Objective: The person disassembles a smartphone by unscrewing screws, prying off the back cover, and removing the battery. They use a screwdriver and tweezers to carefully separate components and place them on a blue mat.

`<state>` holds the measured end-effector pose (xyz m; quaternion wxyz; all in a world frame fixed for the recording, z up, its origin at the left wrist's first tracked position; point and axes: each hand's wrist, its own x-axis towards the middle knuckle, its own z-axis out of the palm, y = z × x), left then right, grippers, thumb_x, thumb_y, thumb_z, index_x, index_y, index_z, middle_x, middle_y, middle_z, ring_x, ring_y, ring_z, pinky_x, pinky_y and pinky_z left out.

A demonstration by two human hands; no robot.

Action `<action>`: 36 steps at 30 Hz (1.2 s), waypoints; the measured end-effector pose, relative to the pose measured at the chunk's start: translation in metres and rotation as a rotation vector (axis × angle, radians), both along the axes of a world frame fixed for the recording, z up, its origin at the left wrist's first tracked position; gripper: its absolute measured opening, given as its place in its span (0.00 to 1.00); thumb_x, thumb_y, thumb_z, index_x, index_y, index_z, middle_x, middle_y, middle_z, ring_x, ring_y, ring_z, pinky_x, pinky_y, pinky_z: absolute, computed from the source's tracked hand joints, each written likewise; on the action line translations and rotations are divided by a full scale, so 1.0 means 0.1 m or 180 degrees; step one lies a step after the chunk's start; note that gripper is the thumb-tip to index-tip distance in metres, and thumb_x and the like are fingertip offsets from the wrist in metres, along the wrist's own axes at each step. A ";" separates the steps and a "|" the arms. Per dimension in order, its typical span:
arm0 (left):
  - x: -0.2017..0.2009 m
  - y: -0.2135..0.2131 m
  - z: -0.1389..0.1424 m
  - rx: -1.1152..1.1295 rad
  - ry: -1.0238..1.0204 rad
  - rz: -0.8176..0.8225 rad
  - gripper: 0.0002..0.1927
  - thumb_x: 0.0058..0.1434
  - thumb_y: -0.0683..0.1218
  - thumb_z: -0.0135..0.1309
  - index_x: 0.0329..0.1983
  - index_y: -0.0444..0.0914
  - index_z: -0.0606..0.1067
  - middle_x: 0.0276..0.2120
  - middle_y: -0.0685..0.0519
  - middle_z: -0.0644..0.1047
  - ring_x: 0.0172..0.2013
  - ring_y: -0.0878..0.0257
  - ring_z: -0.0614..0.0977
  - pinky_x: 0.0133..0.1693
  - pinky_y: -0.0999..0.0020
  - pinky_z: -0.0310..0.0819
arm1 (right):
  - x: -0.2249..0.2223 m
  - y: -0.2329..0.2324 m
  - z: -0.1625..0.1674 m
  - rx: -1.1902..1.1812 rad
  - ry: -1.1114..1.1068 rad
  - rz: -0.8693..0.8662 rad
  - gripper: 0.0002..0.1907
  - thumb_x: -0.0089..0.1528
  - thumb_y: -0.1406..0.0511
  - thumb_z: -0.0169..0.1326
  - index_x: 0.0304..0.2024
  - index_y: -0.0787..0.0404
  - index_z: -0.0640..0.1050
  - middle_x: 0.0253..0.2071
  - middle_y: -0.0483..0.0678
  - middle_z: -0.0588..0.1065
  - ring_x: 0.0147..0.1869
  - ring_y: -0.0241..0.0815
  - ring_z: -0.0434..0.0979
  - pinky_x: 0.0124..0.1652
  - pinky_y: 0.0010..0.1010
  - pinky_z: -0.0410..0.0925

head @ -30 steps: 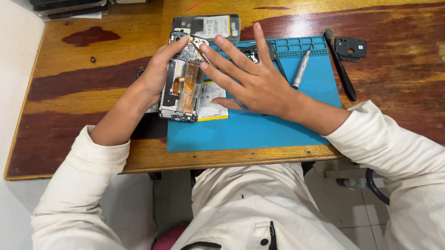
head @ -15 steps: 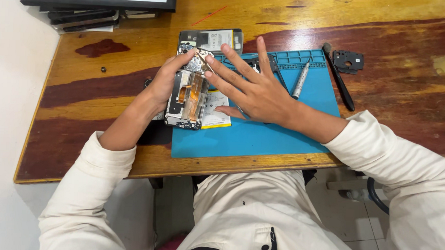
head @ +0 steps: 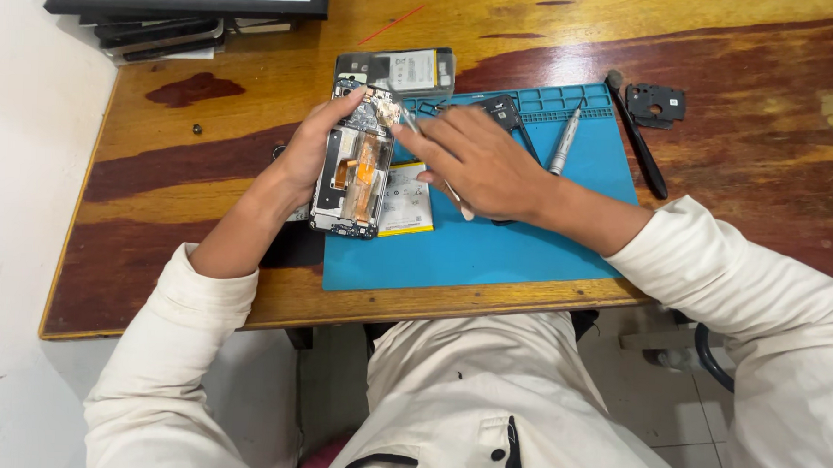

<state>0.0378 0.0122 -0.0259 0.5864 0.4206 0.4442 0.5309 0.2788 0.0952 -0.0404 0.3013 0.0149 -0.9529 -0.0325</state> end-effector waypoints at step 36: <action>0.12 0.02 0.06 0.0057 0.0989 0.0469 0.15 0.65 0.51 0.57 0.46 0.34 0.78 0.40 0.48 0.84 0.36 0.66 0.86 0.38 0.69 0.84 | 0.10 0.15 0.17 -0.1490 0.1062 0.0021 0.09 0.66 0.72 0.56 0.48 0.66 0.81 0.38 0.54 0.82 0.33 0.41 0.82 0.32 0.28 0.73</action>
